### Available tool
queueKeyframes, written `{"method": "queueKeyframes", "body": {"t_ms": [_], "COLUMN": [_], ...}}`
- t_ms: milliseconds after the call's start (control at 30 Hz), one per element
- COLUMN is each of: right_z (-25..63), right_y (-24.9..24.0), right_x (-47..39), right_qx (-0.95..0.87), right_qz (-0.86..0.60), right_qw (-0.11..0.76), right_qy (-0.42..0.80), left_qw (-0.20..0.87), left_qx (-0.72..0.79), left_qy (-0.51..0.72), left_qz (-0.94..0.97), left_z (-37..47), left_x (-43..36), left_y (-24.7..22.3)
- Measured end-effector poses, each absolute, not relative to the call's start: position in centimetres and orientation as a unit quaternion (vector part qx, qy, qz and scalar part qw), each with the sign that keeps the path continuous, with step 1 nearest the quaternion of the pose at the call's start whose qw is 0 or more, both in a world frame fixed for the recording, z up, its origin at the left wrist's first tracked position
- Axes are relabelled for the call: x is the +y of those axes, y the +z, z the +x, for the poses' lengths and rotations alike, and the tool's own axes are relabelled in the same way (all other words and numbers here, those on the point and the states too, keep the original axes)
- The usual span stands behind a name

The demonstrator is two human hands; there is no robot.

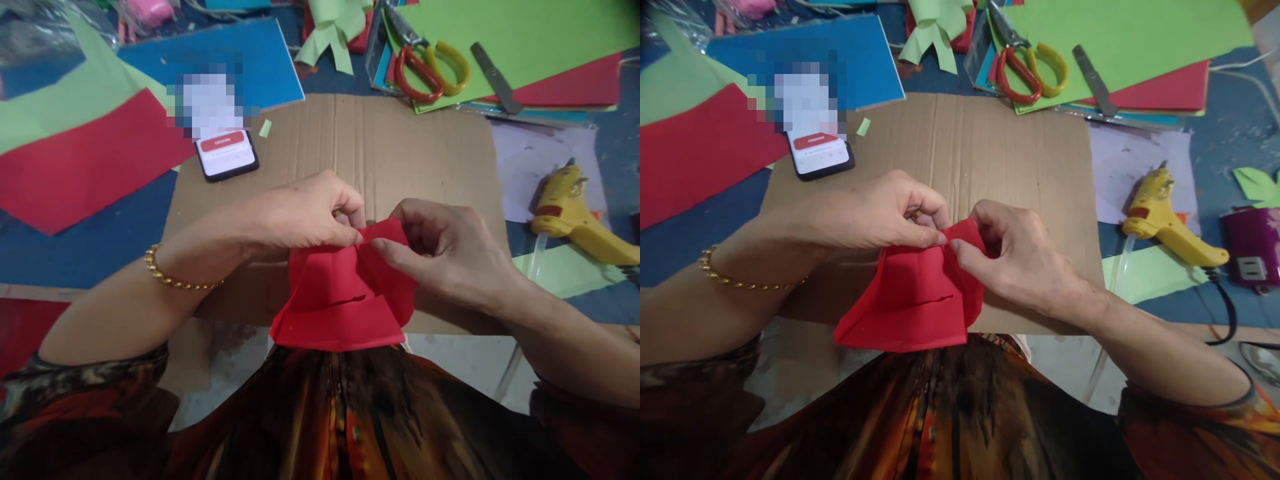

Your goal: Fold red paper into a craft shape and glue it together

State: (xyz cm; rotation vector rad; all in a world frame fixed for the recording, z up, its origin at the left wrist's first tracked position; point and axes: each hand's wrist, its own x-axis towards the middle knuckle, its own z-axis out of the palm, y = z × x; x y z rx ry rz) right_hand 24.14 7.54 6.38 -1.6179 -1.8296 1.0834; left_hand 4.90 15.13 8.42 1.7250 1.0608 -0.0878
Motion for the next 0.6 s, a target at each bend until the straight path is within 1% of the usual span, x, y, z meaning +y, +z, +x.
{"method": "queueKeyframes", "body": {"t_ms": [200,300,600], "right_z": [24.3,24.3,24.1], "right_y": [6.5,6.5,6.7], "right_x": [7.3,7.2,7.4], "right_qx": [-0.662,-0.655,-0.677], "right_qz": [-0.576,-0.578,-0.584], "right_qw": [0.201,0.201,0.192], "right_qy": [0.434,0.443,0.405], "left_qw": [0.504,0.481,0.445], "left_qx": [0.432,0.430,0.438], "left_qy": [-0.007,0.008,-0.021], "left_qz": [0.748,0.764,0.780], "left_z": [5.0,5.1,5.6], "left_x": [15.0,14.7,14.5], "left_y": [8.8,9.3,9.8]}}
